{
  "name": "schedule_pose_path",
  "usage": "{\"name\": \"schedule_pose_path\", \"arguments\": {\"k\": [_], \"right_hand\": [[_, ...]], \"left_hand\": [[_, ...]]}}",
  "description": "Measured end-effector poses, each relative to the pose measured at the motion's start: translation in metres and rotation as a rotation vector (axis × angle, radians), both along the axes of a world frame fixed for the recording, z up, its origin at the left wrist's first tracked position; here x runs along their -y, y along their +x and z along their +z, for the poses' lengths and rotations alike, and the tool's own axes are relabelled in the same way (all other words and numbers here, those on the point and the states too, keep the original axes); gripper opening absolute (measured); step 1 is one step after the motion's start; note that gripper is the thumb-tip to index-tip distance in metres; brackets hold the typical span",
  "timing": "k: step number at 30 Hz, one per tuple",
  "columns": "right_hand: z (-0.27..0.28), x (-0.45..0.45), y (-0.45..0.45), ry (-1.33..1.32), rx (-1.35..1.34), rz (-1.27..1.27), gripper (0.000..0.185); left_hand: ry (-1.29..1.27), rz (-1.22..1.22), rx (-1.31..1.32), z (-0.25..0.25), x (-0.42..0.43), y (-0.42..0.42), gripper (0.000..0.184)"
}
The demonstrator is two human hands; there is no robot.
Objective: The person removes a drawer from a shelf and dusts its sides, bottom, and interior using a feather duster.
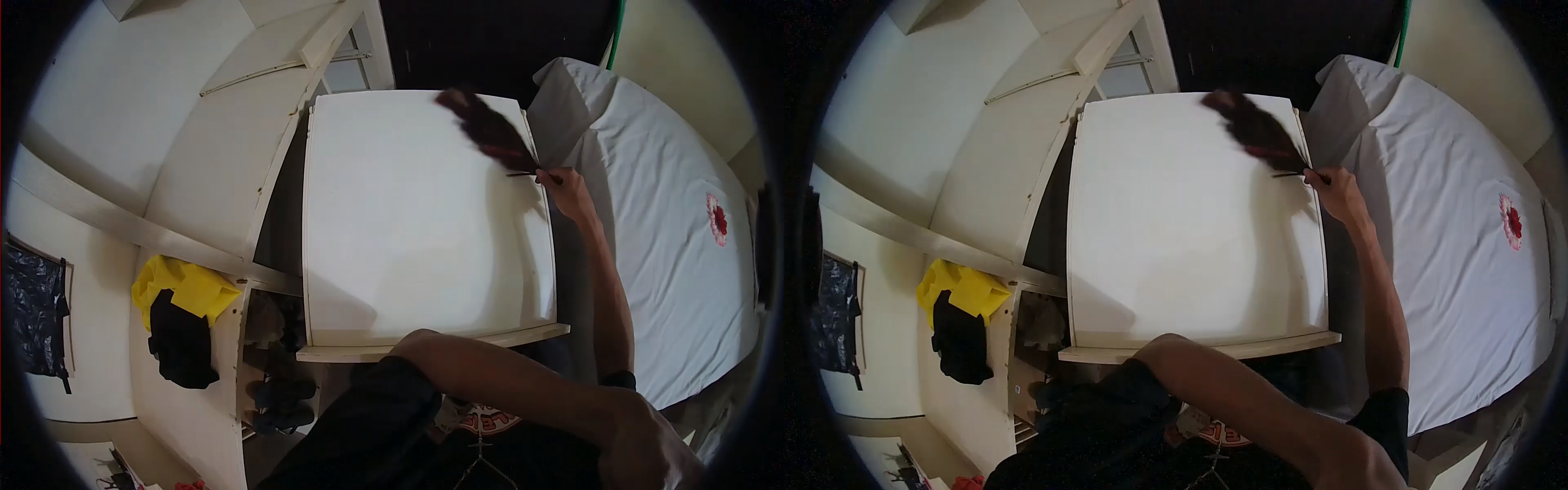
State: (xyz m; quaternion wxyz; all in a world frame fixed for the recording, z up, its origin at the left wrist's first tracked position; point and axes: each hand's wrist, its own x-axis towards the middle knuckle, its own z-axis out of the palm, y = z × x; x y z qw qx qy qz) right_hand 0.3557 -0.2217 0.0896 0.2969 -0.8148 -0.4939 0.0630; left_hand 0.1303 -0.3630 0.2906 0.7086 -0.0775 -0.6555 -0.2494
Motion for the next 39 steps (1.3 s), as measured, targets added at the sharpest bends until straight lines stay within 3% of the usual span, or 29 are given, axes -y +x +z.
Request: {"name": "schedule_pose_path", "arguments": {"k": [5, 8, 11, 14, 17, 21, 24, 30, 33, 37, 39], "right_hand": [[0.0, -0.004, 0.002, -0.012, 0.199, -0.118, 0.031], [0.006, -0.002, -0.005, -0.068, 0.08, 0.108, 0.028], [0.014, -0.003, -0.009, -0.045, 0.147, -0.043, 0.026], [0.008, -0.007, -0.012, -0.023, 0.188, -0.025, 0.026], [0.011, -0.007, -0.018, -0.026, 0.146, 0.157, 0.026], [0.01, -0.014, -0.021, -0.015, 0.211, -0.047, 0.027], [0.016, -0.009, -0.031, -0.079, 0.137, 0.153, 0.028], [0.001, -0.015, -0.021, 0.076, 0.161, 0.098, 0.026], [0.021, -0.008, -0.031, -0.086, 0.102, 0.235, 0.026], [0.009, -0.015, -0.022, 0.005, 0.23, 0.018, 0.027], [0.013, -0.014, -0.025, -0.054, 0.157, 0.092, 0.027]], "left_hand": [[0.004, 0.011, 0.004, -0.001, -0.001, -0.002, 0.051], [0.003, 0.014, 0.01, -0.002, 0.0, -0.003, 0.051], [-0.001, 0.019, 0.008, -0.003, -0.001, -0.003, 0.052], [0.001, 0.023, 0.007, -0.002, -0.002, -0.003, 0.052], [0.0, 0.034, 0.004, -0.002, -0.002, -0.003, 0.052], [0.001, 0.041, 0.011, -0.002, -0.002, -0.003, 0.052], [0.001, 0.035, 0.014, -0.002, -0.002, -0.004, 0.053], [0.003, 0.035, 0.023, -0.002, -0.001, -0.004, 0.053], [-0.001, 0.043, 0.03, -0.004, -0.003, -0.005, 0.053], [-0.006, 0.044, 0.042, -0.005, -0.009, -0.009, 0.054], [-0.003, 0.047, 0.041, -0.004, -0.011, -0.011, 0.054]]}}
